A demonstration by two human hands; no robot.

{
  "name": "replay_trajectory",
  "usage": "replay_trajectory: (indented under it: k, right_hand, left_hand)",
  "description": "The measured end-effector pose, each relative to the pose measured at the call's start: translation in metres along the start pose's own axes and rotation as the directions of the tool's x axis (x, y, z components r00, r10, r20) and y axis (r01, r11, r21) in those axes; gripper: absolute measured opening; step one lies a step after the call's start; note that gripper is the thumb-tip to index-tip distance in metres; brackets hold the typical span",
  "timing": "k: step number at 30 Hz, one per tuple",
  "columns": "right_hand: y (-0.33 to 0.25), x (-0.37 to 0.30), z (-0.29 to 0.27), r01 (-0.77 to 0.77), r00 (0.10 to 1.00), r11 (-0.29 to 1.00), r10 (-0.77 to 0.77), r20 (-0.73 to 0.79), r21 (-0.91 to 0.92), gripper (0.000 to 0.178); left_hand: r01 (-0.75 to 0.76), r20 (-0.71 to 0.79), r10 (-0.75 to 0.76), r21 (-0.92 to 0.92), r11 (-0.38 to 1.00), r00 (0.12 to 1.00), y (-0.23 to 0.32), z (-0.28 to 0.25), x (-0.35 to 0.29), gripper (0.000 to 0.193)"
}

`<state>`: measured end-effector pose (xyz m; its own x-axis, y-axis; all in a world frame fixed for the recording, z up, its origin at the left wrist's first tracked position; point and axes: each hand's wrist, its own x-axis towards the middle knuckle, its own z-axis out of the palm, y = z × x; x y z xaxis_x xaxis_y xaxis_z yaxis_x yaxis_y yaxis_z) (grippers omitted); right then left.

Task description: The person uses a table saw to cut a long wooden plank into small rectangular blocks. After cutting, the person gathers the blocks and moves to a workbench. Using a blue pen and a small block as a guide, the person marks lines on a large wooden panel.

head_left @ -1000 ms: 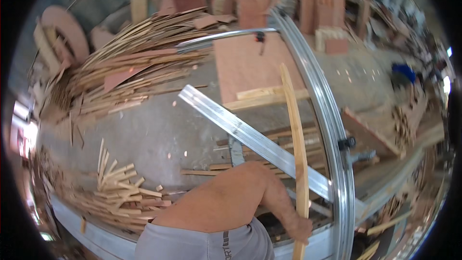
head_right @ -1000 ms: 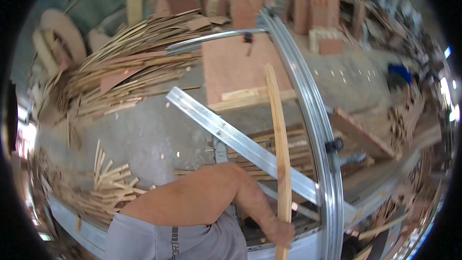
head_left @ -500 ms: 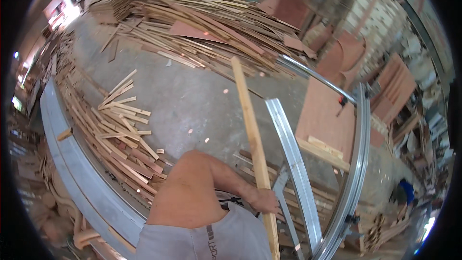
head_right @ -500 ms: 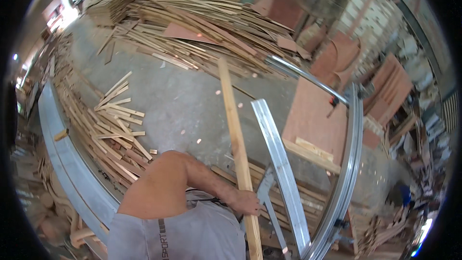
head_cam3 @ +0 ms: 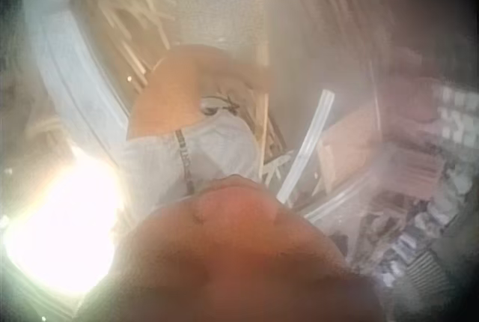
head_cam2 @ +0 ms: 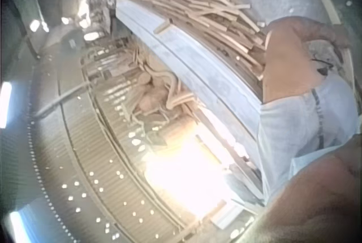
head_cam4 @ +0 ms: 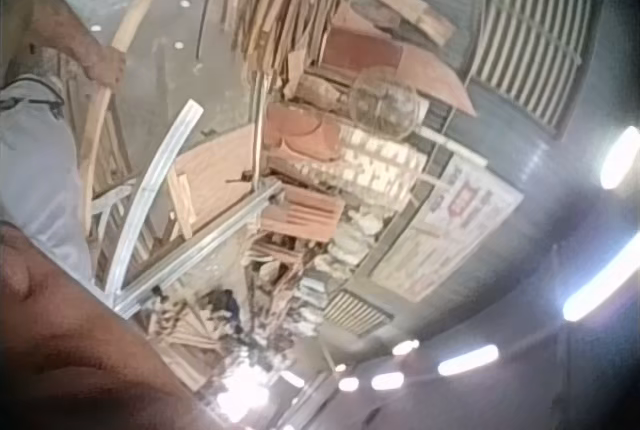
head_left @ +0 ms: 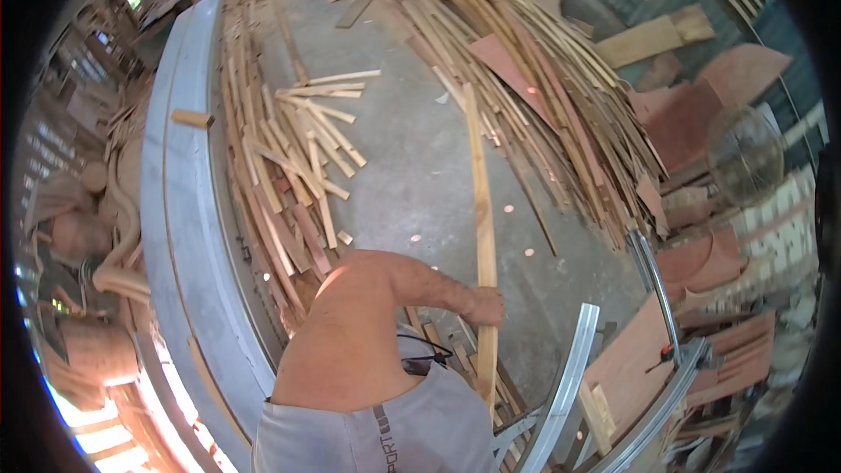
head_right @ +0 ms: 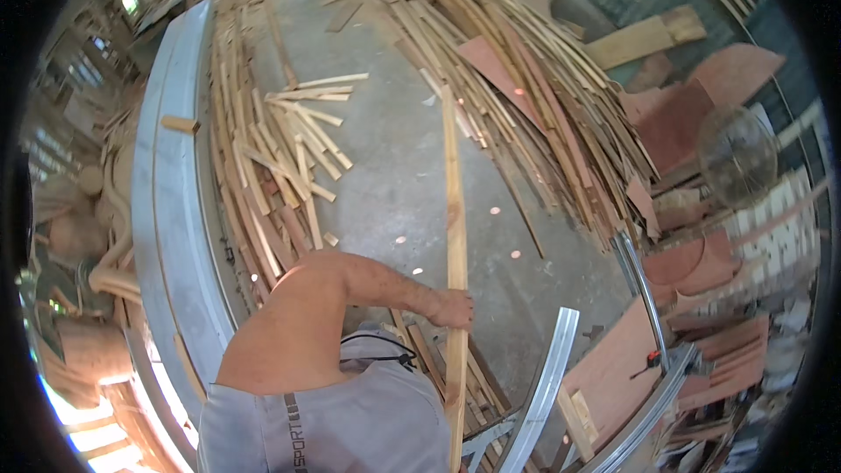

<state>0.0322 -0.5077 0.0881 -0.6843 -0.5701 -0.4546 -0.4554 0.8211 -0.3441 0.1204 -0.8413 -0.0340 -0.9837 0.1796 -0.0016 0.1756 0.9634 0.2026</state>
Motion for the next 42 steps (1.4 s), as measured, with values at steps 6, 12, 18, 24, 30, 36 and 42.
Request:
replay_trajectory:
  k: [6,12,18,24,30,36,42]
  right_hand:
    - [-0.028,0.028,-0.008,0.013,0.992,0.997,-0.002,0.125,-0.082,0.051]
    - [-0.057,0.047,-0.005,0.132,0.951,0.989,-0.146,0.274,0.068,0.046]
    - [-0.117,0.099,0.032,0.642,0.736,0.603,-0.659,-0.157,0.474,0.051]
    - [-0.004,-0.076,-0.014,0.135,0.922,0.907,0.033,-0.386,0.4,0.046]
    - [0.02,-0.257,0.068,-0.314,0.463,0.742,0.664,-0.587,0.592,0.043]
    - [0.032,-0.468,0.139,-0.486,-0.305,0.294,0.826,-0.475,0.823,0.041]
    - [0.068,-0.674,0.172,-0.435,-0.683,0.039,0.637,-0.358,0.9,0.045]
  left_hand:
    - [0.171,-0.078,-0.174,-0.043,0.984,0.982,-0.027,0.011,-0.04,0.022]
    - [0.304,-0.144,-0.309,-0.057,0.951,0.94,-0.148,0.111,-0.174,0.021]
    - [0.5,-0.122,-0.492,0.04,0.865,0.862,-0.208,0.076,-0.164,0.024]
    - [0.446,-0.196,-0.466,-0.135,0.885,0.863,-0.179,0.049,-0.063,0.029]
    - [0.031,0.075,0.045,-0.779,0.626,0.996,-0.018,0.067,0.057,0.034]
    - [-0.338,0.065,0.719,-0.85,0.403,0.692,0.306,-0.028,0.185,0.03]
    - [-0.457,0.169,0.927,-0.832,0.316,0.334,0.506,-0.033,0.2,0.028]
